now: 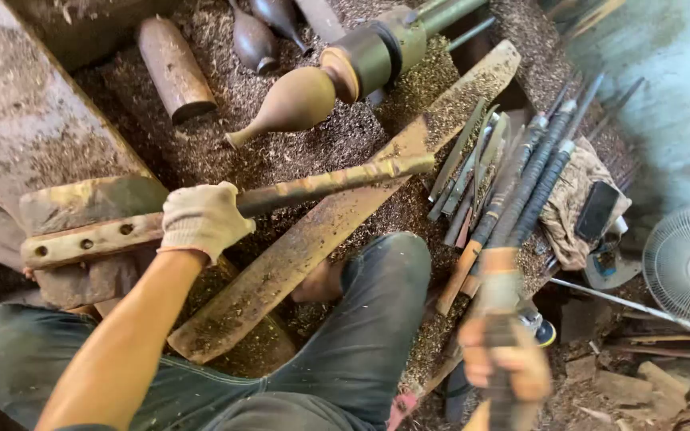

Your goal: The person shapes a spinning wooden vase blank on a lathe, holding a chisel against the rotating wood with one gloved hand while bracing the tool on a wooden rest. They reposition the chisel, switch to a different chisel, and continue cutting the neck and body of the piece.

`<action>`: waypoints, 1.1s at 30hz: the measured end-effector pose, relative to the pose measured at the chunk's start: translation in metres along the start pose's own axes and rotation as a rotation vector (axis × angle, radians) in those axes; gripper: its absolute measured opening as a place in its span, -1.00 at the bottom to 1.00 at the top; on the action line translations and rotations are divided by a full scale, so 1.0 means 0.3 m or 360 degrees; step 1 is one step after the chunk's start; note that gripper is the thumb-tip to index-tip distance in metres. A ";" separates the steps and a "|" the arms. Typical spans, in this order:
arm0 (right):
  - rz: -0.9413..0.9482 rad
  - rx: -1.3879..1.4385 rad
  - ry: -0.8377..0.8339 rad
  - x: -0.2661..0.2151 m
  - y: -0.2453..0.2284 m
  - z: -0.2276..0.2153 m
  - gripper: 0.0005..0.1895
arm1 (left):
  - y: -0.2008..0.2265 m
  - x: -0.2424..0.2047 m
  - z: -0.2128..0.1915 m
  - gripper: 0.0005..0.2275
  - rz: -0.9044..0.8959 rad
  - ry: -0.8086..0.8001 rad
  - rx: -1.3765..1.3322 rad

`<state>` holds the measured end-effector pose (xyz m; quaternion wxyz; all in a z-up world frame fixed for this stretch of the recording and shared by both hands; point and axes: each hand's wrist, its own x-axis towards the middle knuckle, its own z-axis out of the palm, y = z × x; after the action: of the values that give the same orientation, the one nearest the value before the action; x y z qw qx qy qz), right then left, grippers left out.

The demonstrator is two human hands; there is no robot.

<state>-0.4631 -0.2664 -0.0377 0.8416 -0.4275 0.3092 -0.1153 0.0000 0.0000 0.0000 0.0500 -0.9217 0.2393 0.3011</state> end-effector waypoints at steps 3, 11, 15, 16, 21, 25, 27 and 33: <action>0.0279 -0.0488 -0.0094 0.059 0.073 0.211 -0.18 | 0.010 0.008 0.001 -0.58 -0.0033 -0.0114 0.0040; 0.0378 -0.0748 -0.0015 0.088 0.220 0.135 -0.18 | 0.036 0.025 -0.015 -0.52 0.0062 -0.0185 -0.0100; 0.0819 -0.0356 0.0463 0.131 0.052 0.250 -0.35 | 0.111 0.079 0.000 -0.56 0.0642 0.0101 -0.0545; 0.0841 -0.0370 0.0470 0.120 0.034 0.241 -0.35 | 0.153 0.109 0.018 -0.56 0.0633 0.0083 -0.0562; 0.0795 -0.0365 0.0568 0.190 -0.010 0.319 -0.30 | 0.381 0.279 0.134 -0.55 0.1218 0.0706 -0.0033; 0.0840 -0.0394 0.0646 0.274 -0.009 0.384 -0.33 | 0.484 0.394 0.210 -0.69 0.1133 0.0366 -0.0314; 0.0516 0.0144 -0.0076 0.271 0.010 0.355 -0.28 | 0.478 0.410 0.169 -0.80 0.0909 -0.0241 -0.0421; 0.1051 -0.0526 -0.0028 0.340 -0.083 0.437 0.11 | 0.442 0.432 0.091 -0.72 0.1020 -0.0239 -0.0525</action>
<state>-0.3003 -0.2434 -0.0030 0.7558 -0.4358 0.4376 0.2177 0.0143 -0.1636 -0.0905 -0.1786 -0.7710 0.4597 0.4029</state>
